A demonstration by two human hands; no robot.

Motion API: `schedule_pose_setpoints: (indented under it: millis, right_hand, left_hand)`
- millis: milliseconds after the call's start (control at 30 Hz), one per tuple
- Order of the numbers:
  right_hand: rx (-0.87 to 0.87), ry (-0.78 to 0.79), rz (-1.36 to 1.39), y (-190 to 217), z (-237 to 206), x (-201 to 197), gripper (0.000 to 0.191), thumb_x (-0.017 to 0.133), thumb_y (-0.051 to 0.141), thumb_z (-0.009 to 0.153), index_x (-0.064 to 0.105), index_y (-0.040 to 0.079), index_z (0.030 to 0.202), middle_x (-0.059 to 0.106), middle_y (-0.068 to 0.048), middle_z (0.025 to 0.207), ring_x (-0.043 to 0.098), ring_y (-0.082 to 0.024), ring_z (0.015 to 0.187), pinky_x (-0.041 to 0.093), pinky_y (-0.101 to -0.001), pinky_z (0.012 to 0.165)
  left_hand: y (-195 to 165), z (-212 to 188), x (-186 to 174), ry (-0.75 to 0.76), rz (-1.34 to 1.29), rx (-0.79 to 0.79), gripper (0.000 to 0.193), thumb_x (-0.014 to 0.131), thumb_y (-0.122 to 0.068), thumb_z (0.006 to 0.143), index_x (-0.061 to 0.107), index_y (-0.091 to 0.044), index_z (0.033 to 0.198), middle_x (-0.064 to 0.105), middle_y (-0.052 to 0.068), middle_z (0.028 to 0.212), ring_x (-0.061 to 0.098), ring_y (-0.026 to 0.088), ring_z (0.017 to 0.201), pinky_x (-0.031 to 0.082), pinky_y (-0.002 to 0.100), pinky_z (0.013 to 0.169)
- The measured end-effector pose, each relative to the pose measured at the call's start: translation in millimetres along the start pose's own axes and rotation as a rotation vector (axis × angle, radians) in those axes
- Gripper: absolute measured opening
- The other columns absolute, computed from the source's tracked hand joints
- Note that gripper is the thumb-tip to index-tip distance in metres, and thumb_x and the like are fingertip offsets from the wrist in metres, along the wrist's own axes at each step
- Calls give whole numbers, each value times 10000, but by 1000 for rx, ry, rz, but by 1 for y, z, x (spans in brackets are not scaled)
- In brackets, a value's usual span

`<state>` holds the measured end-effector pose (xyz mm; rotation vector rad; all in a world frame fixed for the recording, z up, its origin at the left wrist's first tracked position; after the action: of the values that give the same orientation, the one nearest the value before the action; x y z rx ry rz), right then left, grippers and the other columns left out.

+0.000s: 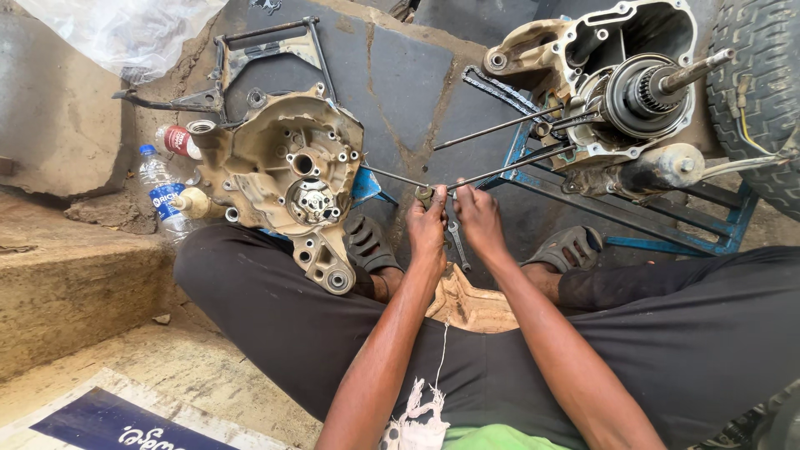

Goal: The person sits on the ground and uses wrenches to tighten bolts on a disassembled motorcycle engine casing. They manipulate the casing and internal components, occasionally adjusting tools and parts.

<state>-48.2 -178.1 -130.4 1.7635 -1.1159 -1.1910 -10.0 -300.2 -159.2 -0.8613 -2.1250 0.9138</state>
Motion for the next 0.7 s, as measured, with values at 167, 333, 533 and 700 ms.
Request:
schedule_pose_setpoints:
  millis: [167,333,533,700]
  right_hand:
    - [-67,-3,-15,7,-1,-3,585,331,567,1071,578,75,872,554,22,654,557,-115,578,457,-321,541]
    - [84,67,20,-3,4,0,665,363,565,1096,581,42,750,530,-43,582,524,-138,501,419,-304,498]
    - [229,8,320,-31,20,-21,518,409,441,1098,710,85,872,634,-17,685,568,-129,561,430,-286,509]
    - [-30,124,-573,-52,38,-1,218,730,300,909,729,95,982,753,-134,863,728,-338,809,550,-460,702]
  left_hand:
    - [1,1,-2,-18,42,-15,164,735,-285,955,683,-132,927,511,-86,674,408,42,575,347,229,527]
    - [0,1,2,5,-11,-14,217,744,-311,952,653,-119,911,499,-77,667,398,43,556,326,231,505]
    - [15,-1,-5,-55,88,-128,272,705,-383,949,621,-126,918,510,-52,694,428,50,546,346,229,493]
    - [36,8,-27,-151,-30,-155,232,674,-342,982,572,-133,986,495,-45,750,468,56,615,396,227,540]
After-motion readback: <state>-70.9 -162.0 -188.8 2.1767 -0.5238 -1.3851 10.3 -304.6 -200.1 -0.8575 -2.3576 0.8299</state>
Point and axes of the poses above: each hand's wrist, its own z-axis towards the middle knuckle, its own x-axis out of the palm, y = z × x, the point moved 8 cm from there along z, towards the middle knuckle
